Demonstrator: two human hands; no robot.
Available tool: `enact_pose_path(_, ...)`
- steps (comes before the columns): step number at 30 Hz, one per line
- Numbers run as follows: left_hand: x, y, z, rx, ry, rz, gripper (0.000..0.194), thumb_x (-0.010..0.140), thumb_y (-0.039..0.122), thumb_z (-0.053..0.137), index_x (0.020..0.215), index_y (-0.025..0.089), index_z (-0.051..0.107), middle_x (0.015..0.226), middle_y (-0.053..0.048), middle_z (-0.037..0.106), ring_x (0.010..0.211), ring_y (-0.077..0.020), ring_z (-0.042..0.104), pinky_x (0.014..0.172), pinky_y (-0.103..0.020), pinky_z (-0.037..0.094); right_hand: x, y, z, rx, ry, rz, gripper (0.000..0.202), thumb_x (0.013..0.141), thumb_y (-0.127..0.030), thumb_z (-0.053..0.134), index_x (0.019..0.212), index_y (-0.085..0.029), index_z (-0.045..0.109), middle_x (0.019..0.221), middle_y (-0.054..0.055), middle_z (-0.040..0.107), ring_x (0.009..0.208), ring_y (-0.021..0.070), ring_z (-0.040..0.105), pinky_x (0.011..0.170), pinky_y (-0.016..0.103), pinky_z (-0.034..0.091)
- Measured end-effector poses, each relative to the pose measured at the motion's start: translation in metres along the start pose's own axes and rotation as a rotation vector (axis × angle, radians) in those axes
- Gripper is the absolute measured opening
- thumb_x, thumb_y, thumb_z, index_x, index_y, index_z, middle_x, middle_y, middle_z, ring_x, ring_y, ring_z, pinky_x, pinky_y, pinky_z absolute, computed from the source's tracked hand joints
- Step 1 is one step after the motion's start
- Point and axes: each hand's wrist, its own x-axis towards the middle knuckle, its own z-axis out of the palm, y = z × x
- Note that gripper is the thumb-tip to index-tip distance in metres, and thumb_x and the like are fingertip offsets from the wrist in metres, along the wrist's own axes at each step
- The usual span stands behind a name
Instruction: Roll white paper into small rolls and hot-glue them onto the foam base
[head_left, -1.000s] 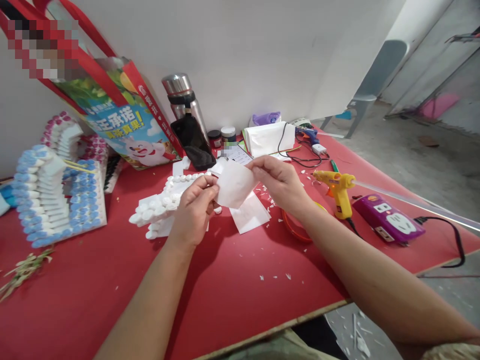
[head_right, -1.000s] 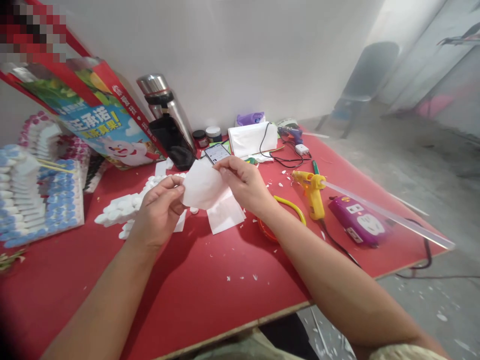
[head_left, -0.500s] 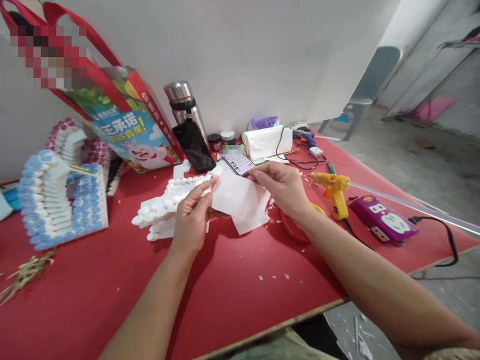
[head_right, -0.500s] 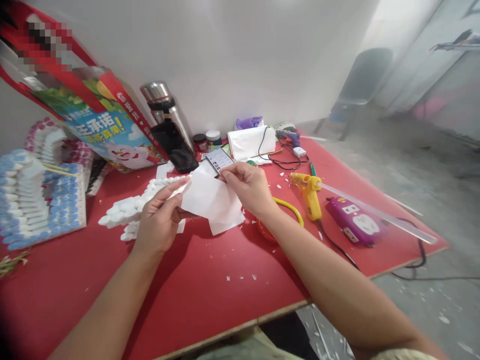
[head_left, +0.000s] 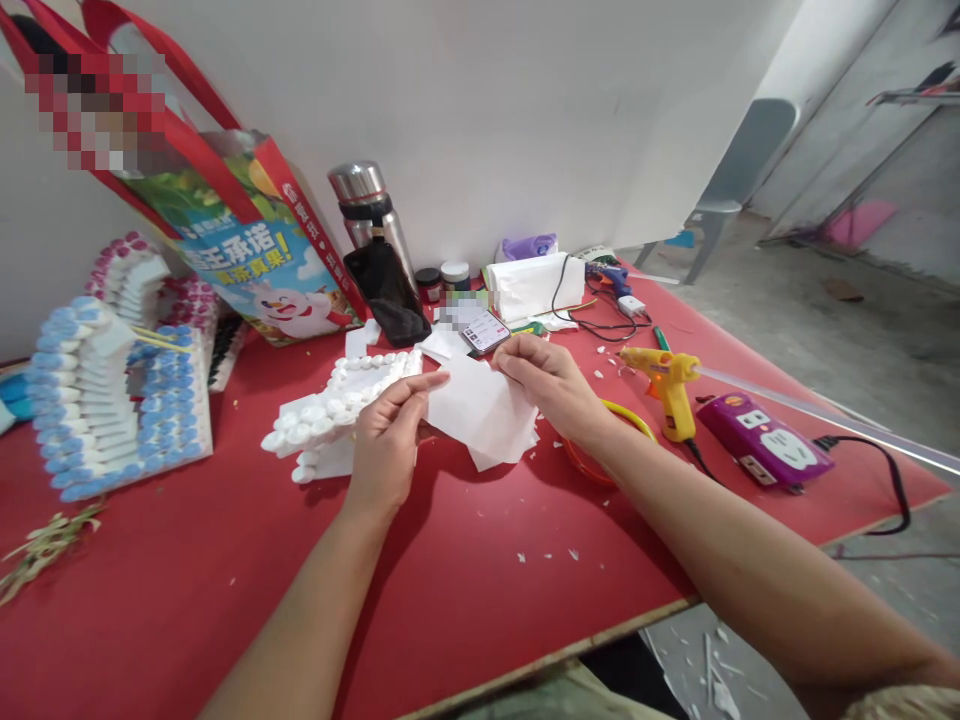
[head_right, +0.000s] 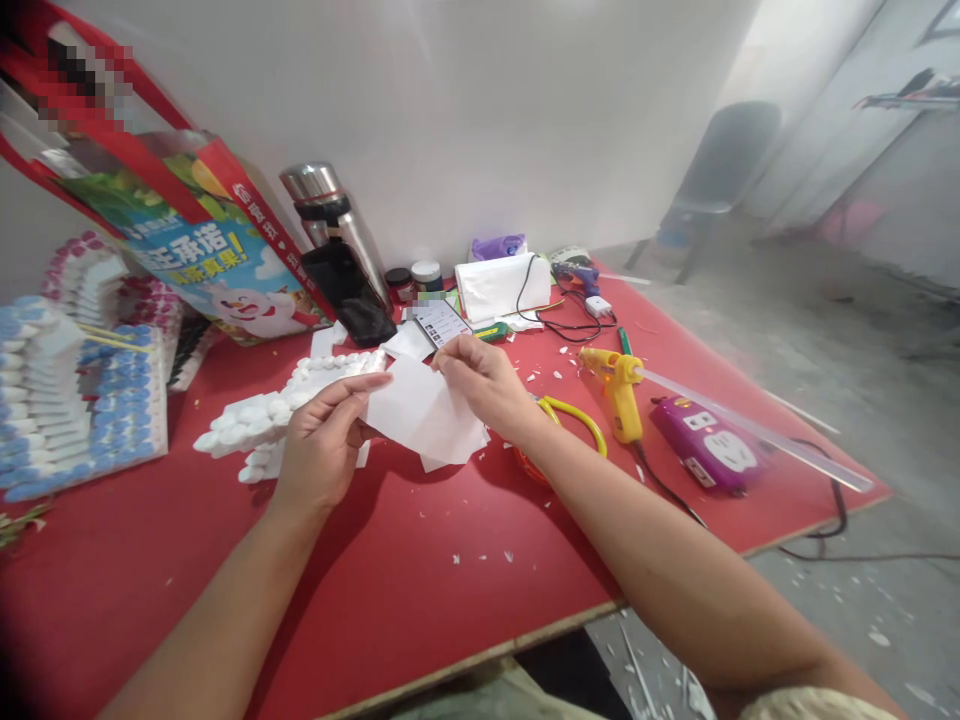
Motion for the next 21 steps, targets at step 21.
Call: enact_pose_path(21,-0.0007,0.0071,0.0038,-0.202,-0.14,-0.087,0.031,0.08,0.02,0.071,0.11,0.014,0.07,0.098,-0.007,0.075,0.09,-0.0182,0.071,0.084,-0.031,0.059,-0.0038,0.0,0.0021,-0.241,0.075,-0.228,0.035,0.097,-0.033,0.055,0.065,-0.019,0.057,0.061,-0.002,0.051,0.059,0.0111,0.046,0.06,0.029,0.038)
